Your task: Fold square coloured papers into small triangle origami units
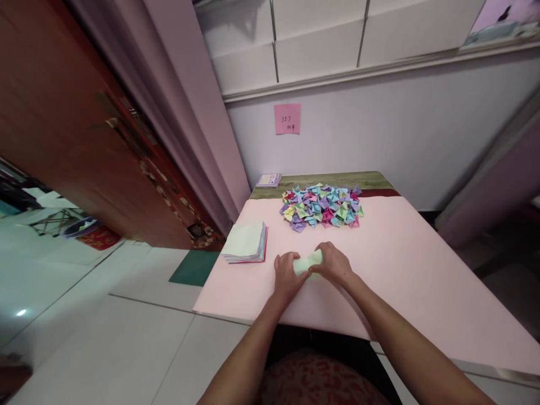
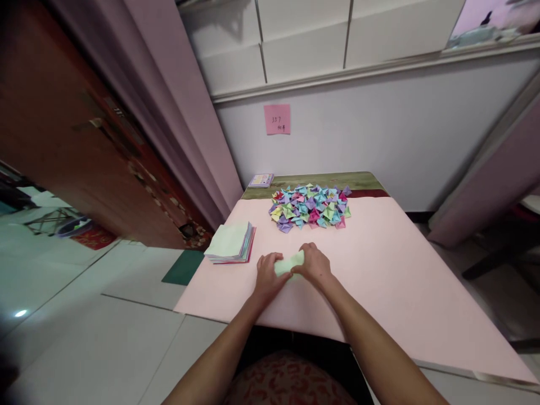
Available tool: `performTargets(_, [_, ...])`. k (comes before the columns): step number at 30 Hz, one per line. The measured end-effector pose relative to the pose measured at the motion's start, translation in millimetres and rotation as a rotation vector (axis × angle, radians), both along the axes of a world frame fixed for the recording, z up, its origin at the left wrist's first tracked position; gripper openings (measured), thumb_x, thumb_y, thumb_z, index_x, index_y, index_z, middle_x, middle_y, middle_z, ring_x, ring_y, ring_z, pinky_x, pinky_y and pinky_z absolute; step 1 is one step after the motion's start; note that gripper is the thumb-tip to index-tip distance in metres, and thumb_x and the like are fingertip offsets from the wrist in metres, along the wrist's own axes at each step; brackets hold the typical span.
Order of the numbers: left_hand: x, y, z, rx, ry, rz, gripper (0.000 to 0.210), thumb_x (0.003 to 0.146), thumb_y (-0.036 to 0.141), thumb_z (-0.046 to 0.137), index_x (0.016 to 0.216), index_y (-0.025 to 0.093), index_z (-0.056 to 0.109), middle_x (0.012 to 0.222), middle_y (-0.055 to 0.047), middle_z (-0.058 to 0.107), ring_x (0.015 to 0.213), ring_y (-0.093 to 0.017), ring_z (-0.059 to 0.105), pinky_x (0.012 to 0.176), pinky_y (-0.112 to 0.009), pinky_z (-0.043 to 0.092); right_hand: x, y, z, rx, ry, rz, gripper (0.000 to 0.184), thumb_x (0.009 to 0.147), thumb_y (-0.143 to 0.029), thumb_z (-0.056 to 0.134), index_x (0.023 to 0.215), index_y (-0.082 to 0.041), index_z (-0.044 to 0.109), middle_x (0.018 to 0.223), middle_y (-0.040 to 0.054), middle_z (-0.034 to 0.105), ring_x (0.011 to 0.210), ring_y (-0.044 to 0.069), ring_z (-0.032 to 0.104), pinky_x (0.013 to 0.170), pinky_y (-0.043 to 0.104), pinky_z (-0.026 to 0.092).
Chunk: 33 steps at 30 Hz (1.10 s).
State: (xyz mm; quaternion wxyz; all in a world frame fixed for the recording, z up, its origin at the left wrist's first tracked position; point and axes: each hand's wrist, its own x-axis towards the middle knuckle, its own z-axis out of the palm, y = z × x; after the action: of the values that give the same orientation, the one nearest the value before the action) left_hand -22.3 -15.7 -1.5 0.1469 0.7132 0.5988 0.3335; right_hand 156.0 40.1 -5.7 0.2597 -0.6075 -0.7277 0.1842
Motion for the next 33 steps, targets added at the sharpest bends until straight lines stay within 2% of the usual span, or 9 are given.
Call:
performTargets(3, [-4, -1, 2.5, 0.006, -0.132, -0.029, 0.063, 0.07, 0.025, 0.075, 0.126, 0.02, 0.046, 0.117, -0.009, 0.063, 0.112, -0.026, 0.057, 0.106, -0.049, 0.036, 6, -3, -4.2, -0.058, 0.161, -0.035, 0.054, 0.052, -0.036, 0.085, 0.1, -0.025, 0.064, 0.087, 0.0032, 0.065, 0.075, 0.023, 0.064, 0.064, 0.032, 0.047])
performTargets(6, [-5, 3, 3.5, 0.067, -0.306, 0.041, 0.074, 0.073, 0.026, 0.073, 0.137, 0.019, 0.036, 0.134, -0.015, 0.052, 0.116, -0.025, 0.056, 0.102, -0.045, 0.042, 15, 0, -10.5, -0.143, 0.523, -0.027, 0.047, 0.058, -0.037, 0.081, 0.101, -0.023, 0.065, 0.079, 0.0004, 0.068, 0.07, 0.021, 0.064, 0.06, 0.031, 0.049])
performTargets(9, [4, 14, 3.2, 0.109, -0.533, 0.171, 0.07, 0.076, 0.034, 0.072, 0.135, 0.018, 0.038, 0.136, -0.017, 0.049, 0.113, -0.025, 0.057, 0.1, -0.044, 0.045, 21, 3, -14.9, -0.128, 0.939, -0.132, 0.052, 0.064, -0.041, 0.079, 0.109, -0.021, 0.062, 0.093, 0.0041, 0.071, 0.08, 0.022, 0.068, 0.067, 0.034, 0.054])
performTargets(12, [28, 28, 2.3, -0.021, -0.877, 0.199, 0.065, 0.075, 0.042, 0.072, 0.128, 0.015, 0.044, 0.122, -0.017, 0.058, 0.094, -0.021, 0.064, 0.085, -0.039, 0.054, 18, 1, -17.8, -0.029, 1.188, -0.32, 0.064, 0.068, -0.043, 0.077, 0.123, -0.021, 0.053, 0.114, 0.0091, 0.067, 0.094, 0.024, 0.067, 0.077, 0.037, 0.057])
performTargets(15, [55, 39, 3.6, -0.337, -1.145, -0.018, 0.055, 0.075, 0.051, 0.071, 0.11, 0.01, 0.059, 0.092, -0.012, 0.068, 0.077, -0.02, 0.067, 0.075, -0.037, 0.057, 9, -2, -21.2, 0.104, 1.159, -0.406, 0.065, 0.072, -0.044, 0.074, 0.128, -0.02, 0.049, 0.125, 0.0121, 0.059, 0.105, 0.024, 0.064, 0.083, 0.038, 0.056])
performTargets(17, [68, 43, 6.0, -0.48, -1.208, -0.14, 0.053, 0.071, 0.051, 0.074, 0.103, 0.01, 0.066, 0.091, -0.012, 0.071, 0.079, -0.021, 0.069, 0.073, -0.036, 0.059, 3, -5, -22.3, 0.166, 1.071, -0.396, 0.064, 0.073, -0.045, 0.073, 0.128, -0.02, 0.049, 0.128, 0.0127, 0.057, 0.111, 0.025, 0.061, 0.085, 0.037, 0.056])
performTargets(21, [71, 44, 8.8, -0.437, -1.266, -0.09, 0.05, 0.066, 0.046, 0.08, 0.1, 0.011, 0.071, 0.096, -0.012, 0.073, 0.078, -0.022, 0.069, 0.064, -0.034, 0.06, 1, -10, -17.4, 0.154, 1.046, -0.349, 0.062, 0.074, -0.045, 0.072, 0.126, -0.019, 0.052, 0.122, 0.0126, 0.06, 0.106, 0.025, 0.061, 0.082, 0.037, 0.056])
performTargets(25, [64, 41, 6.4, -0.415, -1.269, -0.042, 0.05, 0.067, 0.051, 0.077, 0.092, 0.008, 0.071, 0.085, -0.011, 0.073, 0.064, -0.02, 0.068, 0.054, -0.031, 0.058, 2, -14, -9.4, -0.001, 1.209, -0.261, 0.052, 0.074, -0.046, 0.072, 0.116, -0.018, 0.059, 0.095, 0.0077, 0.067, 0.07, 0.018, 0.063, 0.061, 0.032, 0.055])
performTargets(33, [61, 40, 4.9, -0.424, -1.264, -0.05, 0.047, 0.063, 0.045, 0.08, 0.09, 0.009, 0.069, 0.078, -0.008, 0.071, 0.049, -0.014, 0.062, 0.043, -0.026, 0.05, 3, -23, -2.2, 0.135, 1.065, -0.265, 0.032, 0.08, -0.036, 0.064, 0.107, -0.02, 0.066, 0.069, -0.0007, 0.063, 0.054, 0.013, 0.053, 0.051, 0.026, 0.048])
